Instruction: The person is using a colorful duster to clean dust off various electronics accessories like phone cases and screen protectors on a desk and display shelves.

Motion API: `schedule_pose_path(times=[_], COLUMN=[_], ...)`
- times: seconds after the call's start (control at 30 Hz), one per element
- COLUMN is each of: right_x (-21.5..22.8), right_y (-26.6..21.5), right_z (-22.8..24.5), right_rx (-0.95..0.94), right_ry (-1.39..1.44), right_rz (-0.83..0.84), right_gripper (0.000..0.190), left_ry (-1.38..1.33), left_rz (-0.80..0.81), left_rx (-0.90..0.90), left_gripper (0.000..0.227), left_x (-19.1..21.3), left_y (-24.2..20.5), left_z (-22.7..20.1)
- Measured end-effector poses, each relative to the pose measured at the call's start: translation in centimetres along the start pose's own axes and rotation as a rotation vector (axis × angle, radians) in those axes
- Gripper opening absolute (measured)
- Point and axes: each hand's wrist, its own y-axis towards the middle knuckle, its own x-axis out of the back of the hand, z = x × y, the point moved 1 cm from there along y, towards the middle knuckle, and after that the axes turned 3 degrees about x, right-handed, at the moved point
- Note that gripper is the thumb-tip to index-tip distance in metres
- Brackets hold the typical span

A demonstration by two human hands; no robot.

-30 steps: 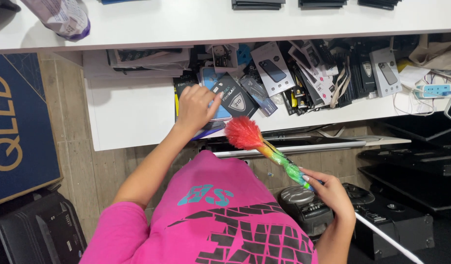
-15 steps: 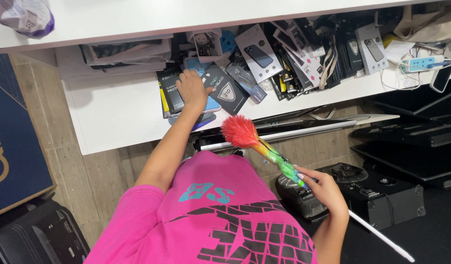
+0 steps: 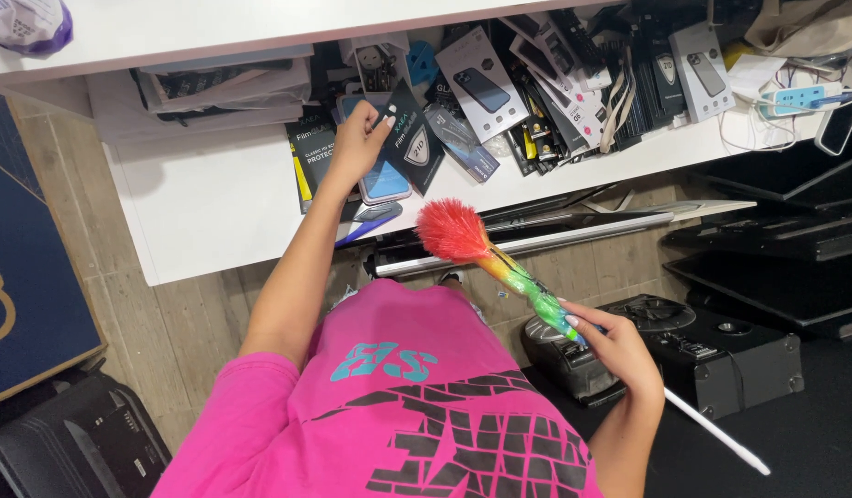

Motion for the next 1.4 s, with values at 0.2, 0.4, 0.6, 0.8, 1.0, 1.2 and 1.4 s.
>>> schedule_pose_path(times=[0.2,0.4,0.6,0.8,1.0,1.2,1.4], right_x=[1.8,2.8,4.0,7.8,10.4,13.7,15.8], right_y=[-0.1,-2.6,-3.4,-3.8,-3.4,-3.3,-3.3], right_z=[1.3,6.3,5.4,2.9,-1.1,-3.6,-4.0], right_rx=[0.217,0.204,0.237,0.282,0.440,0.565,0.682], right_ry=[-0.013,-0.392,-0.533,-0.575,-0.737,-0.956,-1.027], right_rz=[-0.223,-0.142,-0.073,-0.215,-0.218,-0.212,-0.063], right_gripper=[0.032,0.028,0.030,0.039,0.041,0.038,0.043], left_ry=[-0.300,-0.396,-0.394,-0.379,-0.141,-0.114,-0.146], left_rz=[-0.016,-0.081,-0.201,-0.210,-0.183,-0.227,-0.262], left_rx=[-0.023,-0.004,0.006,0.001,0.043,0.059,0.066], left_gripper=[0.023,0.019,0.019,0.015,0.025,0.027,0.024], left_x=[2.1,1.8,-1.2,-4.7,-6.4,-9.0,-11.4], left_y=[-3.9,-8.1,-10.6,-12.2,-15.1,-17.6,-20.1], left_z=[-5.1,-10.6,-12.0,-11.6,-13.1,-13.5,-13.6])
